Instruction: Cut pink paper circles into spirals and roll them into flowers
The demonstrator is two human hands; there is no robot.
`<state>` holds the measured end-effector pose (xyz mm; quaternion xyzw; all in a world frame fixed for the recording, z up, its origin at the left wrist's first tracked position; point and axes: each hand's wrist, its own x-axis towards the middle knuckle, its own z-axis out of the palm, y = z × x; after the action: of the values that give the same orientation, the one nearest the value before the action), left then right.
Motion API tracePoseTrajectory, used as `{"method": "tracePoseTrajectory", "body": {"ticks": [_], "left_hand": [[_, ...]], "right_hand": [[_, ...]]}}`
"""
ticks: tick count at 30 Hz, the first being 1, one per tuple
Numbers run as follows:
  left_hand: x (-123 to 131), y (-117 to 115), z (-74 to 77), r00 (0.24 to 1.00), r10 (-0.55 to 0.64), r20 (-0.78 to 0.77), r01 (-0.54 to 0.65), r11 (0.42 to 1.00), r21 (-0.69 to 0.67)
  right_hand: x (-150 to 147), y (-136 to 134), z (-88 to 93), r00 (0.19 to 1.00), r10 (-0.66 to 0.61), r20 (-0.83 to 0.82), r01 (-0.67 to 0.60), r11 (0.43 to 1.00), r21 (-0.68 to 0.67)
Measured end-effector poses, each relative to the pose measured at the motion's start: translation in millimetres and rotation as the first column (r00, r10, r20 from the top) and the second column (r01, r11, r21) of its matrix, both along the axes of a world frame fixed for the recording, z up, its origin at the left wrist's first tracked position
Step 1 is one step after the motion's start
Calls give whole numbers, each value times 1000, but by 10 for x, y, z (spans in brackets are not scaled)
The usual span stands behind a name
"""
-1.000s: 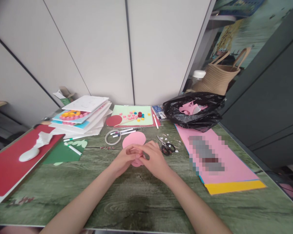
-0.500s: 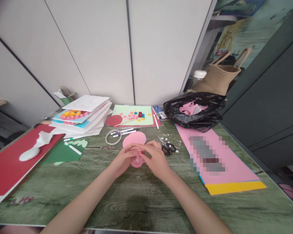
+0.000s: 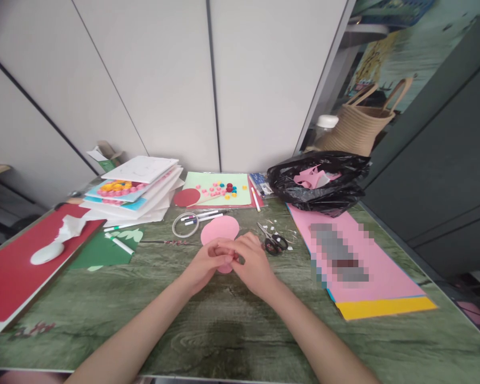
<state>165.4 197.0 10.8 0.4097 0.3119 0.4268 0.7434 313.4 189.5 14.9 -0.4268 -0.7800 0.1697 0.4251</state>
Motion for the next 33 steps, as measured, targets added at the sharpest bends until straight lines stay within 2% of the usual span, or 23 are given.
{"method": "tracePoseTrajectory", "body": {"ticks": [8,16,24,33], "left_hand": [[-51,73,14,996,89,7,-89,996,13],[-64,76,13,995,89,-51,-85,994,70],[-51,58,-48,1000,18,14,-19,999,31],[-23,31,-49,998,19,68,-19,1000,-3]], "right_hand": [[54,-3,69,1000,26,12,-25,999,-44],[72,15,102,978,180,106,-167,979,-119],[66,16,59,999,44,29,-42,998,-55],[38,3,75,999,48,7,-48,999,-1]]}}
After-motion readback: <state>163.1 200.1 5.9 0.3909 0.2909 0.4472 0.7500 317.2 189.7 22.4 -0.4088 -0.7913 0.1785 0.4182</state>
